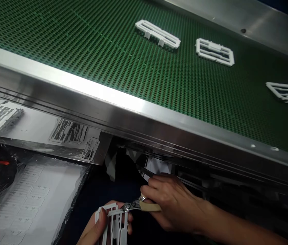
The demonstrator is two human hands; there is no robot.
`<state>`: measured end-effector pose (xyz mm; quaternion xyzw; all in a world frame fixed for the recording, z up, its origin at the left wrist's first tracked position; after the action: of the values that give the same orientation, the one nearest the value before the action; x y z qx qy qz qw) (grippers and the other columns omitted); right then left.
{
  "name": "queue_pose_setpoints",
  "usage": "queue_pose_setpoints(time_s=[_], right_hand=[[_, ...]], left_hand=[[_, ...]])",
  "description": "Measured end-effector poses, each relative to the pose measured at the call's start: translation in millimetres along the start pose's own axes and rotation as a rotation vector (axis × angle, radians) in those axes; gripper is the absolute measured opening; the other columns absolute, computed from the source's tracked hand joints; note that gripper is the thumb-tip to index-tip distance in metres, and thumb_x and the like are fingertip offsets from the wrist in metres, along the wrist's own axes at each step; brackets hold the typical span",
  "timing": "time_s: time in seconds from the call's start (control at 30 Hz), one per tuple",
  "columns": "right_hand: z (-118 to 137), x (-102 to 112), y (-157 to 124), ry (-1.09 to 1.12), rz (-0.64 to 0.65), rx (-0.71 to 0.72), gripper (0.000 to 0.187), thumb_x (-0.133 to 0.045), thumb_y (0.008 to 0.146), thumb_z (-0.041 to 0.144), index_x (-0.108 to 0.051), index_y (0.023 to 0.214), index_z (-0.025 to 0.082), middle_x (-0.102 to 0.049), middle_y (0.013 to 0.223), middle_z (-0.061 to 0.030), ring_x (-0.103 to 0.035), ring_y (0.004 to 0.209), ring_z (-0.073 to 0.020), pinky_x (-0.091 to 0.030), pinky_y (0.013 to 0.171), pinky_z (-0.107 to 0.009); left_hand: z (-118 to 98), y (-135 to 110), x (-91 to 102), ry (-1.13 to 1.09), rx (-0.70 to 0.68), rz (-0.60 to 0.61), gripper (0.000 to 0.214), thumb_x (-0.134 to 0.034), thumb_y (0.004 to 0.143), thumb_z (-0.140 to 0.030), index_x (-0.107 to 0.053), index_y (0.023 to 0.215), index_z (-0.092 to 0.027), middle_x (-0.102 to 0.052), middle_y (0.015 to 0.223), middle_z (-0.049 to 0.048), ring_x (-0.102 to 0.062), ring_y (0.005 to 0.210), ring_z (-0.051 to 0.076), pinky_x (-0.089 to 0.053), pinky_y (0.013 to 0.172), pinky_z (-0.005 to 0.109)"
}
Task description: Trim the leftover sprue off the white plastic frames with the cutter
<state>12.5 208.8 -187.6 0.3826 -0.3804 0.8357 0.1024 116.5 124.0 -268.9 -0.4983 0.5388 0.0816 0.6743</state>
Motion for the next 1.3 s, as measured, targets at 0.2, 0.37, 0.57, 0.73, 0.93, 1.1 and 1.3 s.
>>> queue_pose_setpoints(time_s=[0.2, 0.37, 0.57, 0.73, 0.93, 1.1, 1.3], right_hand=[[-18.6, -8.0, -0.8, 0.371, -0.035, -0.244, 0.013, -0.045, 0.087, 0.025, -0.044, 0.074, 0.023, -0.053, 0.068, 0.0056, -0.046, 0.058, -0.0097, -0.030, 0.053, -0.023], [-18.7, -18.3, -6.6, 0.550, -0.019, -0.406, 0.025, -0.047, 0.089, 0.034, -0.040, 0.069, 0.022, -0.046, 0.061, 0.0072, -0.040, 0.054, -0.0089, -0.028, 0.049, -0.023], [1.4, -33.5, -8.5, 0.645, 0.093, -0.455, 0.023, -0.056, 0.081, 0.044, -0.047, 0.080, 0.023, -0.052, 0.076, 0.0040, -0.050, 0.072, -0.0138, -0.034, 0.060, -0.026], [14.7, -45.7, -6.6, 0.669, 0.119, -0.375, 0.029, -0.048, 0.084, 0.050, -0.046, 0.079, 0.022, -0.047, 0.075, 0.0028, -0.047, 0.070, -0.0147, -0.034, 0.059, -0.027], [17.1, -53.0, -8.1, 0.647, 0.087, -0.365, 0.033, -0.044, 0.086, 0.055, -0.046, 0.082, 0.022, -0.051, 0.079, 0.0010, -0.050, 0.074, -0.0164, -0.036, 0.063, -0.028], [20.8, -55.7, -5.9, 0.602, 0.076, -0.346, 0.034, -0.043, 0.086, 0.056, -0.047, 0.086, 0.023, -0.052, 0.084, -0.0011, -0.051, 0.079, -0.0191, -0.038, 0.069, -0.031], [23.8, -60.4, -2.8, 0.559, 0.095, -0.357, 0.032, -0.047, 0.085, 0.055, -0.047, 0.087, 0.023, -0.054, 0.089, -0.0026, -0.052, 0.085, -0.0222, -0.040, 0.077, -0.036]], left_hand=[[3.7, 0.9, 10.8, 0.010, -0.057, -0.024, 0.041, -0.059, 0.079, -0.058, -0.067, 0.105, -0.029, -0.072, 0.089, 0.0075, -0.065, 0.077, 0.021, -0.045, 0.064, 0.027], [0.2, -9.6, 16.0, 0.131, -0.114, 0.048, 0.059, -0.083, 0.063, -0.041, -0.061, 0.116, -0.027, -0.070, 0.102, 0.0108, -0.065, 0.092, 0.029, -0.047, 0.075, 0.035], [-22.5, -17.8, 27.4, 0.349, -0.254, -0.302, 0.065, -0.090, 0.050, -0.039, -0.057, 0.104, -0.028, -0.066, 0.088, 0.0019, -0.061, 0.077, 0.018, -0.044, 0.066, 0.026], [-30.9, -19.0, 22.8, 0.478, -0.313, -0.454, 0.054, -0.082, 0.059, -0.050, -0.055, 0.097, -0.024, -0.062, 0.070, -0.0023, -0.054, 0.064, 0.014, -0.042, 0.061, 0.023], [-32.8, -29.0, 32.1, 0.460, -0.277, -0.649, 0.042, -0.060, 0.076, -0.061, -0.057, 0.095, -0.025, -0.061, 0.070, -0.0019, -0.052, 0.061, 0.015, -0.043, 0.056, 0.022], [-41.0, -37.3, 27.7, 0.520, -0.289, -0.737, 0.042, -0.064, 0.072, -0.062, -0.058, 0.091, -0.026, -0.056, 0.063, -0.0044, -0.050, 0.059, 0.015, -0.043, 0.057, 0.022], [-45.9, -44.3, 21.9, 0.589, -0.334, -0.792, 0.042, -0.065, 0.069, -0.064, -0.060, 0.088, -0.026, -0.055, 0.064, -0.0051, -0.049, 0.059, 0.015, -0.042, 0.059, 0.022]])
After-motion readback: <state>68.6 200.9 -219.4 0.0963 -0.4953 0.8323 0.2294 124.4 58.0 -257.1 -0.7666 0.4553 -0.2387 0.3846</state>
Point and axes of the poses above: each hand's wrist, its own y-axis towards the middle knuckle, its own x-axis out of the back of the hand, z = x × y, the point moved 9 cm from there along y, towards the middle knuckle
